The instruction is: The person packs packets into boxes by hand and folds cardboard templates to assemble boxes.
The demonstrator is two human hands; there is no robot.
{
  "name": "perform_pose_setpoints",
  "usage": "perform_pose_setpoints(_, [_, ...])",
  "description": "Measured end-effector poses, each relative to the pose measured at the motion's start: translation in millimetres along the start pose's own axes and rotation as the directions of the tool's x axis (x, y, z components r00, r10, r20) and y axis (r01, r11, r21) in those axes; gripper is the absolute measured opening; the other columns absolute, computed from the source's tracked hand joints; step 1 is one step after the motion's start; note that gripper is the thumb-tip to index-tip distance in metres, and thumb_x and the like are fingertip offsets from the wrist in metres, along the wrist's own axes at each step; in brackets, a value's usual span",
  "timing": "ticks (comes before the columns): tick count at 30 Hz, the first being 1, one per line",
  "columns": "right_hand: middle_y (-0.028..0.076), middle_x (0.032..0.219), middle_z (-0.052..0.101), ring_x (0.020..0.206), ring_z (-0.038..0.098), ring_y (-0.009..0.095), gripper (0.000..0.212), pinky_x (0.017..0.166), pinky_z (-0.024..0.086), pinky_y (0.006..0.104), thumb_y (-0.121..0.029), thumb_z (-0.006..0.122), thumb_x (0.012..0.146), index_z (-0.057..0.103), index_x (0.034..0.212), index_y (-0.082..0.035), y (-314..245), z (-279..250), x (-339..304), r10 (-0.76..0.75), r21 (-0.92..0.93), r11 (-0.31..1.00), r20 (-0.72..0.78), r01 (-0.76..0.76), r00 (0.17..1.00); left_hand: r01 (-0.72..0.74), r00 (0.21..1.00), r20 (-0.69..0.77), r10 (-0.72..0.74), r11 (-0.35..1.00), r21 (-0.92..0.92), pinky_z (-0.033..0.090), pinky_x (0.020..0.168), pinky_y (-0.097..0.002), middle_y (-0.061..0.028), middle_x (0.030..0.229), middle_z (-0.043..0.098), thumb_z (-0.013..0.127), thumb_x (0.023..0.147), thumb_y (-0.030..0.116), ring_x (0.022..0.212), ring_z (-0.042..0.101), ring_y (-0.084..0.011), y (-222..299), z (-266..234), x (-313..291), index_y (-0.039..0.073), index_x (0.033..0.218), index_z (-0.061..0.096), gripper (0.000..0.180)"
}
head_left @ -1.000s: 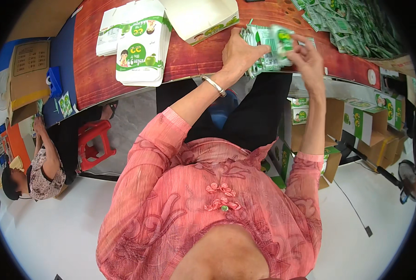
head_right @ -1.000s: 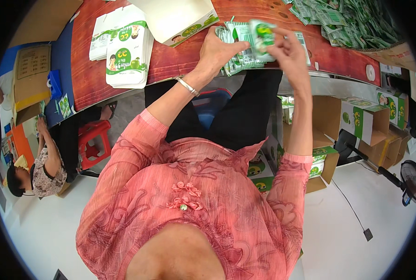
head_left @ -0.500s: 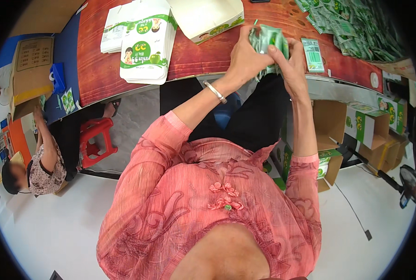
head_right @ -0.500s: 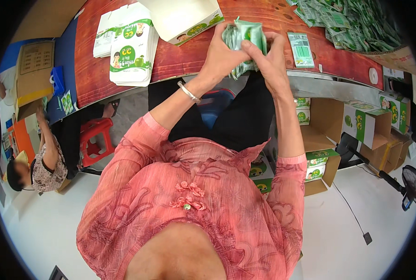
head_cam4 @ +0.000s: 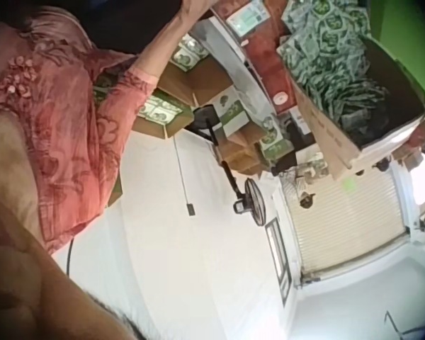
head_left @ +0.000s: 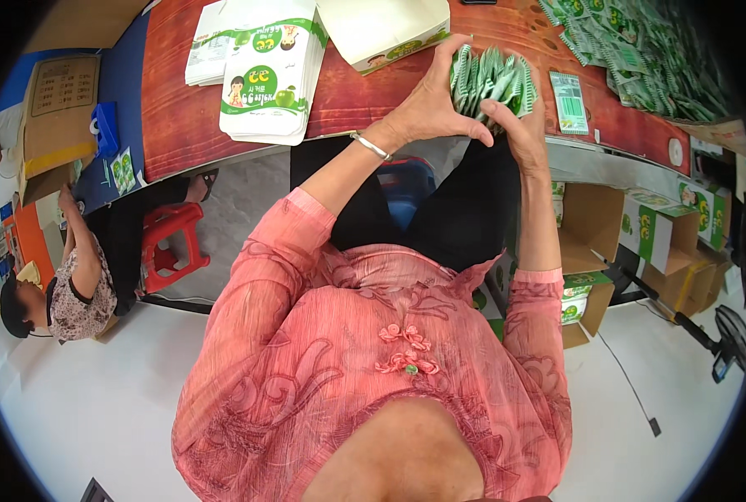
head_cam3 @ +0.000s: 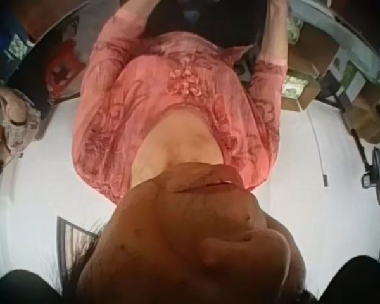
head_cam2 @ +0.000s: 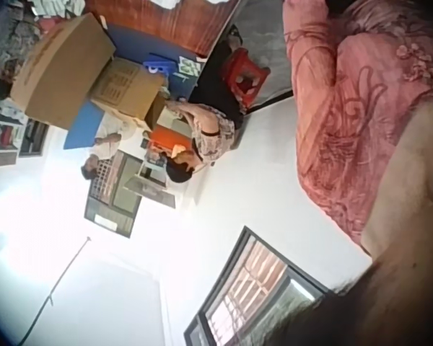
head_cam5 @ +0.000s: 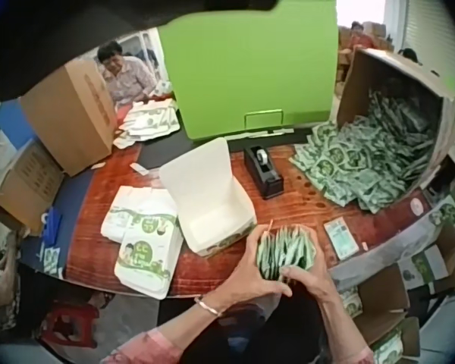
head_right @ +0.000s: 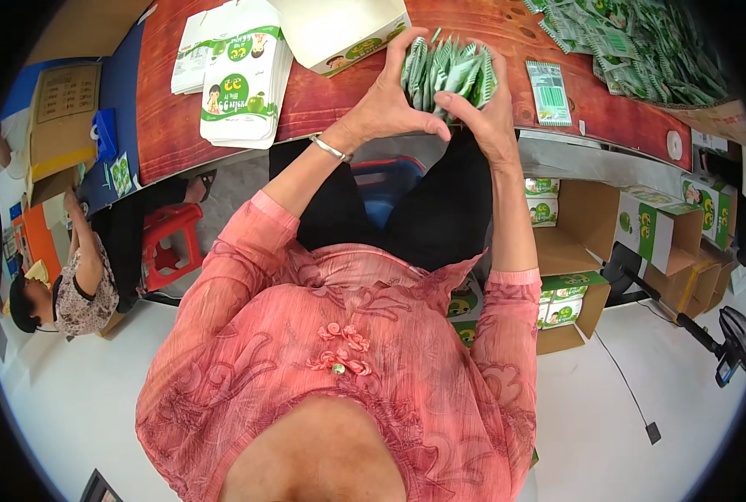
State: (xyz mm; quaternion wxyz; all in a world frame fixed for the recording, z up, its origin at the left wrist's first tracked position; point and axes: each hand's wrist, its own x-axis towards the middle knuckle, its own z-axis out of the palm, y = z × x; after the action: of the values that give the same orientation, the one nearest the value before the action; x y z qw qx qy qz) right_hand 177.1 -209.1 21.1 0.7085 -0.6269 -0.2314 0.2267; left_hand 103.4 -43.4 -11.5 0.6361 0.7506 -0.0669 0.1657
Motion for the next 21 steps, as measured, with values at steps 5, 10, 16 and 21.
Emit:
perform_pose_setpoints(5, [0.013, 0.126, 0.061, 0.112, 0.061, 0.019, 0.077, 0.099, 0.048, 0.0333, -0.007, 0.078, 0.076, 0.041, 0.143, 0.000, 12.7, -6.3, -2.3, 0.093, 0.220, 0.972, -0.033, -0.084, 0.995, 0.046, 0.999, 0.030, -0.045, 0.999, -0.023, 0.042, 0.108, -0.0380, -0.0117, 0.140, 0.045, 0.099, 0.059, 0.021, 0.129, 0.047, -0.0229, 4.5, -6.6, -4.9, 0.012, 0.150, 0.026, 0.117])
perform_pose_setpoints(10, [0.013, 0.128, 0.060, 0.114, 0.060, 0.019, 0.075, 0.101, 0.046, 0.0339, -0.012, 0.079, 0.079, 0.042, 0.143, 0.001, 11.4, 0.1, 1.7, 0.064, 0.007, 0.998, 0.039, -0.064, 0.997, 0.179, 0.978, -0.054, -0.201, 0.944, -0.276, 0.040, 0.110, -0.0378, -0.0128, 0.139, 0.046, 0.091, 0.071, 0.016, 0.129, 0.047, -0.0225, 9.4, -4.2, -1.4, 0.011, 0.150, 0.026, 0.102])
perform_pose_setpoints(16, [0.010, 0.116, 0.066, 0.103, 0.062, 0.015, 0.066, 0.089, 0.051, 0.0297, -0.021, 0.081, 0.082, 0.051, 0.137, 0.002, -31.0, 24.4, -7.4, 0.041, -0.155, 0.987, 0.037, -0.035, 0.998, 0.159, 0.914, -0.334, -0.231, 0.960, -0.231, 0.043, 0.106, -0.0382, -0.0121, 0.129, 0.054, 0.077, 0.087, 0.015, 0.129, 0.046, -0.0188, 39.5, 11.7, -13.3, 0.004, 0.144, 0.031, 0.074])
perform_pose_setpoints(21, [0.010, 0.113, 0.068, 0.101, 0.066, 0.017, 0.048, 0.088, 0.053, 0.0316, -0.024, 0.075, 0.087, 0.062, 0.124, 0.003, -91.3, 47.1, 34.6, 0.169, -0.248, 0.959, 0.123, -0.134, 0.978, 0.274, 0.890, -0.236, -0.389, 0.872, -0.406, 0.050, 0.097, -0.0344, -0.0150, 0.120, 0.054, 0.075, 0.086, 0.024, 0.113, 0.057, -0.0198, 96.3, -36.1, 11.2, -0.008, 0.137, 0.007, 0.090])
